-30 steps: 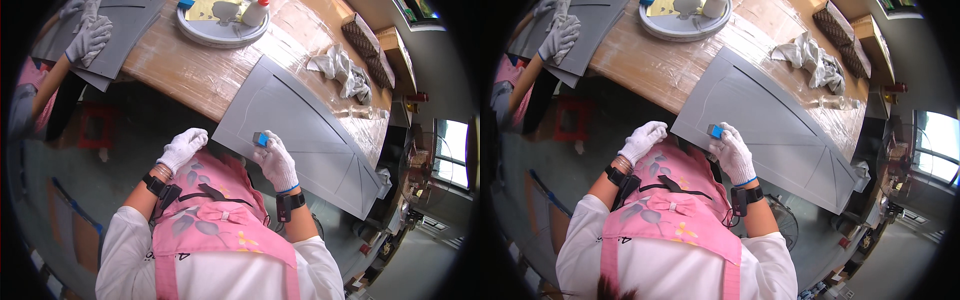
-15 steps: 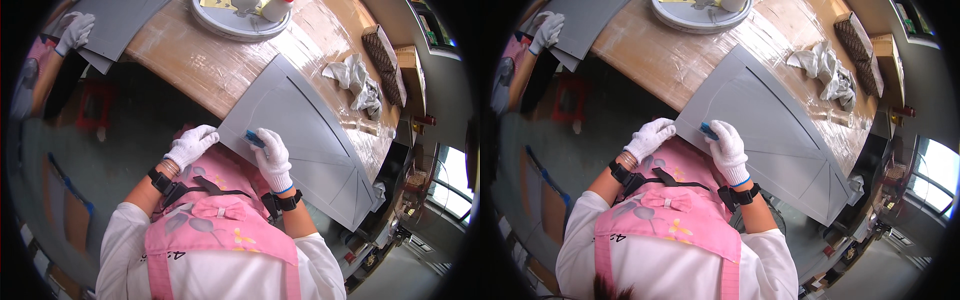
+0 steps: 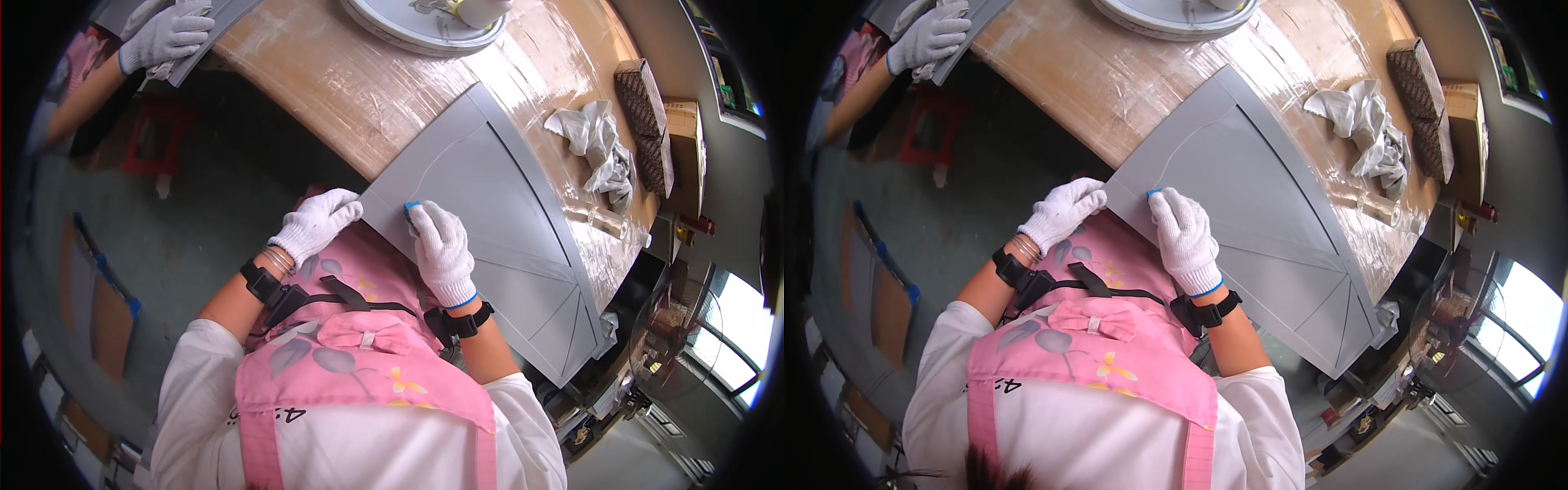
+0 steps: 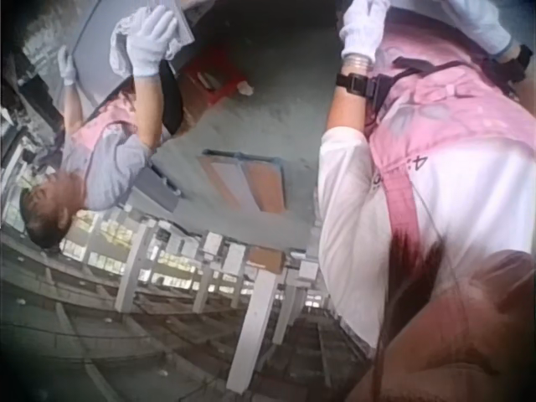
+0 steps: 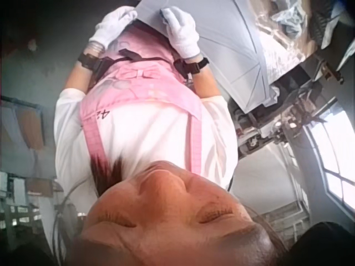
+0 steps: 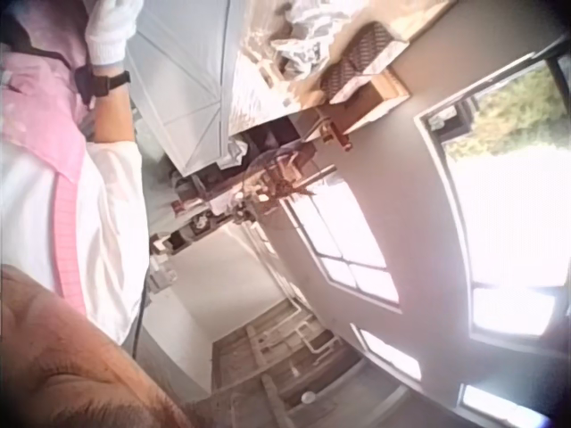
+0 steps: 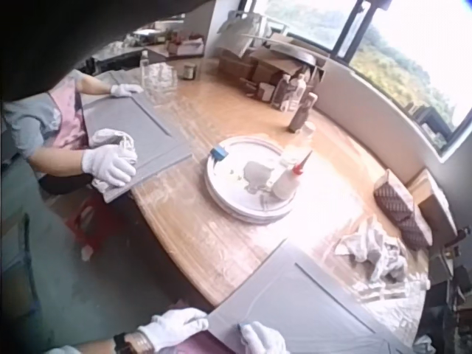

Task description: Cleaning and finishing grey furniture panels using a scraper, cloth, and marking pen in a workshop environment.

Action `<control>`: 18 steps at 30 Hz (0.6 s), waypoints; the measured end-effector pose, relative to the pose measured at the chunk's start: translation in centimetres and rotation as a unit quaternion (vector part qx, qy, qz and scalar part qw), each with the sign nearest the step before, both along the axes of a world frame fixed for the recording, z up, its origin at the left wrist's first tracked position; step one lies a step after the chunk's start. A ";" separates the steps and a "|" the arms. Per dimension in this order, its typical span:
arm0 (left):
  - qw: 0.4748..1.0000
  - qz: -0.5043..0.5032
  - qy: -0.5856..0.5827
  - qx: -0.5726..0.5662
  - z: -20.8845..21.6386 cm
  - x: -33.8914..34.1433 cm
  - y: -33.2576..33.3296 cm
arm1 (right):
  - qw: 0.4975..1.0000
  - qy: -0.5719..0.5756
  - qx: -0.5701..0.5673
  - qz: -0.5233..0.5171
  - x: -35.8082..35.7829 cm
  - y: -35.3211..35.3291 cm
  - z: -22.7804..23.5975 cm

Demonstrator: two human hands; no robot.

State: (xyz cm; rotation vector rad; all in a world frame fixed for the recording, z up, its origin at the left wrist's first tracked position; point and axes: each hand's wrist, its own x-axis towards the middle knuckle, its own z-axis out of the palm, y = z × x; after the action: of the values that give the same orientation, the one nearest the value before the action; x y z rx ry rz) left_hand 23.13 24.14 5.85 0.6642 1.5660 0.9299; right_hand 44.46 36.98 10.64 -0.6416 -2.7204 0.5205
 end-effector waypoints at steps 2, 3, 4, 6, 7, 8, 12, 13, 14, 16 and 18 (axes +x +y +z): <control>1.000 -0.014 0.019 -0.019 0.2 -0.2 0.1 | 1.000 -0.006 0.009 0.008 -0.1 0.0 -0.2; 0.999 -0.021 0.029 -0.029 0.3 -0.3 0.1 | 1.000 -0.007 0.011 0.010 -0.1 0.0 -0.2; 0.999 -0.017 0.025 -0.030 0.3 -0.2 0.0 | 1.000 -0.009 0.014 0.011 -0.2 0.0 -0.2; 0.999 -0.010 0.017 -0.030 0.3 -0.2 0.0 | 1.000 -0.005 0.012 0.015 -0.3 0.0 -0.4; 0.999 -0.014 0.018 -0.029 0.2 -0.2 0.0 | 1.000 -0.003 0.011 0.018 -0.3 0.1 -0.5; 0.999 -0.017 0.019 -0.029 0.1 -0.2 0.0 | 1.000 -0.006 0.010 0.021 -0.4 0.1 -0.4; 0.999 0.004 -0.031 -0.021 -0.7 0.0 -0.2 | 0.999 -0.026 0.009 0.031 -0.4 0.1 -0.4; 0.999 0.003 -0.024 -0.022 -0.8 0.0 -0.2 | 0.999 -0.031 0.010 0.033 -0.4 0.1 -0.5; 1.000 0.002 -0.016 -0.024 -0.8 0.0 -0.2 | 0.999 -0.034 0.013 0.034 -0.4 0.0 -0.5; 1.000 0.003 -0.014 -0.027 -0.7 0.0 -0.2 | 0.998 -0.039 0.017 0.038 -0.4 0.0 -0.5; 0.999 0.007 -0.024 -0.031 -0.5 0.0 -0.2 | 0.998 -0.051 0.020 0.034 -0.4 -0.1 -0.5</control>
State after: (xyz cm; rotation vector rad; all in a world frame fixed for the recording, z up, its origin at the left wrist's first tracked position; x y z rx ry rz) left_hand 23.10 23.98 5.34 0.5827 1.5521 0.8982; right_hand 44.02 36.89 10.16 -0.5816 -2.8494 0.4615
